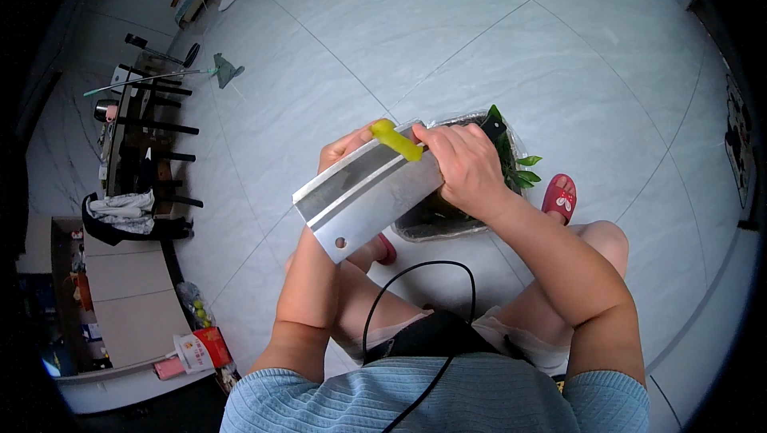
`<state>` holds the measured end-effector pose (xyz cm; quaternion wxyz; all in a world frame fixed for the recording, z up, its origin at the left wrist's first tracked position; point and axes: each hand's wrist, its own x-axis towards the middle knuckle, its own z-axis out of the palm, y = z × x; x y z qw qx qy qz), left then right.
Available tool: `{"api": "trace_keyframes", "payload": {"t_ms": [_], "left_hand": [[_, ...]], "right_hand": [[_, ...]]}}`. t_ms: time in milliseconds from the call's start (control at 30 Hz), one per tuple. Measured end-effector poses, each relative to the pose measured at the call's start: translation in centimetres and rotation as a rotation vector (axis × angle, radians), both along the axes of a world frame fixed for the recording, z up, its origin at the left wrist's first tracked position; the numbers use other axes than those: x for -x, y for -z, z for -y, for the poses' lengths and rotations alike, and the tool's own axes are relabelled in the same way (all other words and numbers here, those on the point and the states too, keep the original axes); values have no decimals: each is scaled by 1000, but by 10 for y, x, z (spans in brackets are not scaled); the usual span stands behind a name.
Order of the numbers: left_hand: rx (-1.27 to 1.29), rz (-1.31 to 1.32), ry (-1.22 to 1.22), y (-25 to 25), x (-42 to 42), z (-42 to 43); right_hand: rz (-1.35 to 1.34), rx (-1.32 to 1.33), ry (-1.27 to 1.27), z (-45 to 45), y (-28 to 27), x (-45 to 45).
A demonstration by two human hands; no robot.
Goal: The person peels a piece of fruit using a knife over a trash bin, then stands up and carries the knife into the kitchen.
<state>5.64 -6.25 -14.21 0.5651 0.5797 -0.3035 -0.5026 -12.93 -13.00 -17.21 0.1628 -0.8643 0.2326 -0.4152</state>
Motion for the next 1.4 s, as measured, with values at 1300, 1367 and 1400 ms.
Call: {"api": "trace_keyframes", "payload": {"t_ms": [1300,1367,1400], "left_hand": [[-51,-149,90,9,-7,8],[-57,-268,81,8,-7,9],[-4,-400,102,10,-8,10]], "right_hand": [[270,-1354,-255,28,-5,14],[388,-1463,-300,29,-7,17],[426,-1602,-361,30,-6,19]]}}
